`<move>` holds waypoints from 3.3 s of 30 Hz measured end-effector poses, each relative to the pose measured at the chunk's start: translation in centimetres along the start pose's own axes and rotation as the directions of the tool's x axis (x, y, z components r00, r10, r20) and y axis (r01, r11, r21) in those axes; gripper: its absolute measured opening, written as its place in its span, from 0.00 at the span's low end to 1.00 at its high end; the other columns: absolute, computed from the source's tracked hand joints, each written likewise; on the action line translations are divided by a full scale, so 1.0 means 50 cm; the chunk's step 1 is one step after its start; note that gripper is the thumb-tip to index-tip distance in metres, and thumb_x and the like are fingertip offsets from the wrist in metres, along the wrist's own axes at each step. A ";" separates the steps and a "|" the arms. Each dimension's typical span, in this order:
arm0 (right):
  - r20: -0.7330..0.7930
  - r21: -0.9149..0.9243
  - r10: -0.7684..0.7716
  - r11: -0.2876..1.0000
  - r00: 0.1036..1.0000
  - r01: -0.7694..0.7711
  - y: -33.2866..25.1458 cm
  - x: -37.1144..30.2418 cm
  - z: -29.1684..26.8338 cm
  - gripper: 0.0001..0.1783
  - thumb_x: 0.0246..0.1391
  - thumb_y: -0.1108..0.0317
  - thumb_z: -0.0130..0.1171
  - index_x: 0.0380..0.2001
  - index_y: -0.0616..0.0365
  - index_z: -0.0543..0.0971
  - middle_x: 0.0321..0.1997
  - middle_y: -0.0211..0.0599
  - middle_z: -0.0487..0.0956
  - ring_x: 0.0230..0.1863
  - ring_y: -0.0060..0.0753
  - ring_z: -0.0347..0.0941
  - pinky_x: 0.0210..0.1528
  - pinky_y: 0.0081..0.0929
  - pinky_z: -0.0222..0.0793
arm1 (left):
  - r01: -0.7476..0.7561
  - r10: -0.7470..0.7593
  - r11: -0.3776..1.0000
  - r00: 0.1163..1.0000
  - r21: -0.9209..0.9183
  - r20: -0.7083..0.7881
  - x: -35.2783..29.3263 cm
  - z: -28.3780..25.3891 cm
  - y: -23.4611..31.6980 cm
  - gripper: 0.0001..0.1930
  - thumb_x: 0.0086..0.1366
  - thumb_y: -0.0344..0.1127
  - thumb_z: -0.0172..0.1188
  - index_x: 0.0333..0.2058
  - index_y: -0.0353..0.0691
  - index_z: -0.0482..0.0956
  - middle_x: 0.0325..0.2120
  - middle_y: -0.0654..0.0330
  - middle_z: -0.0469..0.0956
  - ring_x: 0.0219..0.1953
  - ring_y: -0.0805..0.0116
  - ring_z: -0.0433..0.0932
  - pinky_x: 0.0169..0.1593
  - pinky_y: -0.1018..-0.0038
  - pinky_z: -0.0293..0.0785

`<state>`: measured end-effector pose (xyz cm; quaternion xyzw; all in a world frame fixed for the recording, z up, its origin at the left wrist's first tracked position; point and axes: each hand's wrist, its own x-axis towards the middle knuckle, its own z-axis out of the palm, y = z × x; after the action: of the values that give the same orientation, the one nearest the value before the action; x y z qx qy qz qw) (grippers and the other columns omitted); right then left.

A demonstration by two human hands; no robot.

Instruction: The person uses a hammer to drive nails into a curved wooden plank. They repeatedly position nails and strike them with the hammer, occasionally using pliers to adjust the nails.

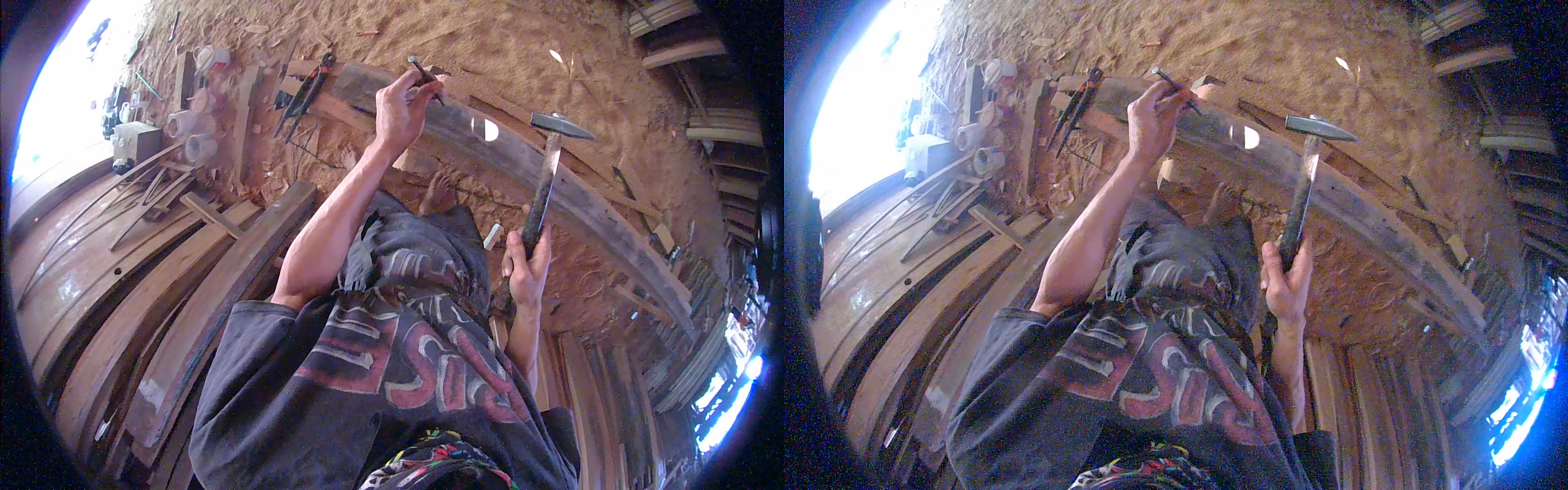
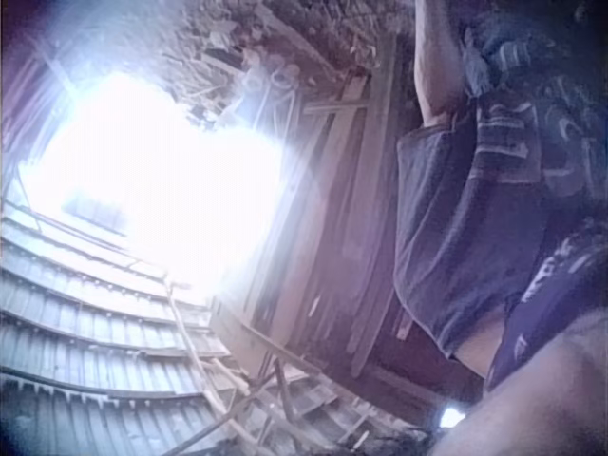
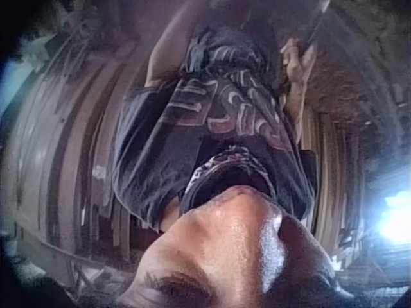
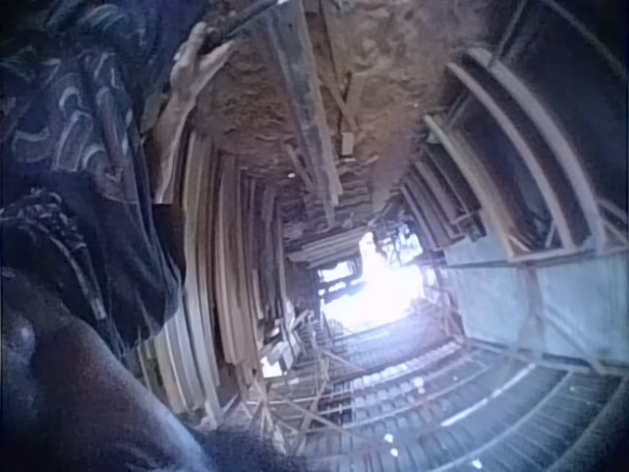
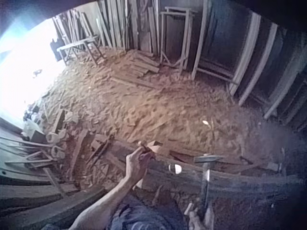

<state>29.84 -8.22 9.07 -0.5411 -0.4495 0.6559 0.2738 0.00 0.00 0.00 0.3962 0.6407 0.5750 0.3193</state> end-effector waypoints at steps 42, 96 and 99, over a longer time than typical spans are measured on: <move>0.383 -0.715 -0.547 0.334 0.744 0.614 -0.156 0.088 0.019 0.25 0.67 0.54 0.50 0.55 0.65 0.71 0.27 0.38 0.73 0.22 0.35 0.70 0.28 0.30 0.69 | -0.513 0.493 0.837 0.858 0.193 0.143 -0.001 -0.005 -0.007 0.06 0.55 0.30 0.67 0.31 0.37 0.81 0.29 0.56 0.79 0.34 0.53 0.79 0.38 0.64 0.77; -0.164 -0.863 -0.671 0.452 0.723 0.225 0.100 0.258 -0.116 0.21 0.62 0.52 0.56 0.34 0.64 0.73 0.32 0.50 0.72 0.39 0.58 0.67 0.48 0.52 0.61 | -0.342 0.296 0.803 0.940 0.488 0.172 0.014 -0.016 0.107 0.08 0.63 0.36 0.63 0.31 0.37 0.82 0.23 0.50 0.78 0.25 0.53 0.78 0.29 0.61 0.71; -0.251 -0.807 -0.608 0.561 0.754 0.184 0.088 0.253 -0.104 0.22 0.62 0.51 0.55 0.35 0.64 0.74 0.34 0.53 0.75 0.43 0.62 0.69 0.56 0.54 0.60 | -0.172 0.158 0.856 0.985 0.487 0.069 0.031 -0.014 0.089 0.11 0.64 0.39 0.63 0.30 0.36 0.82 0.19 0.51 0.77 0.22 0.53 0.77 0.28 0.61 0.71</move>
<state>32.04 2.04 -0.74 -0.6336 -0.7008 0.1656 0.2827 -0.72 1.10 4.58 0.5252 0.7251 0.4133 0.1662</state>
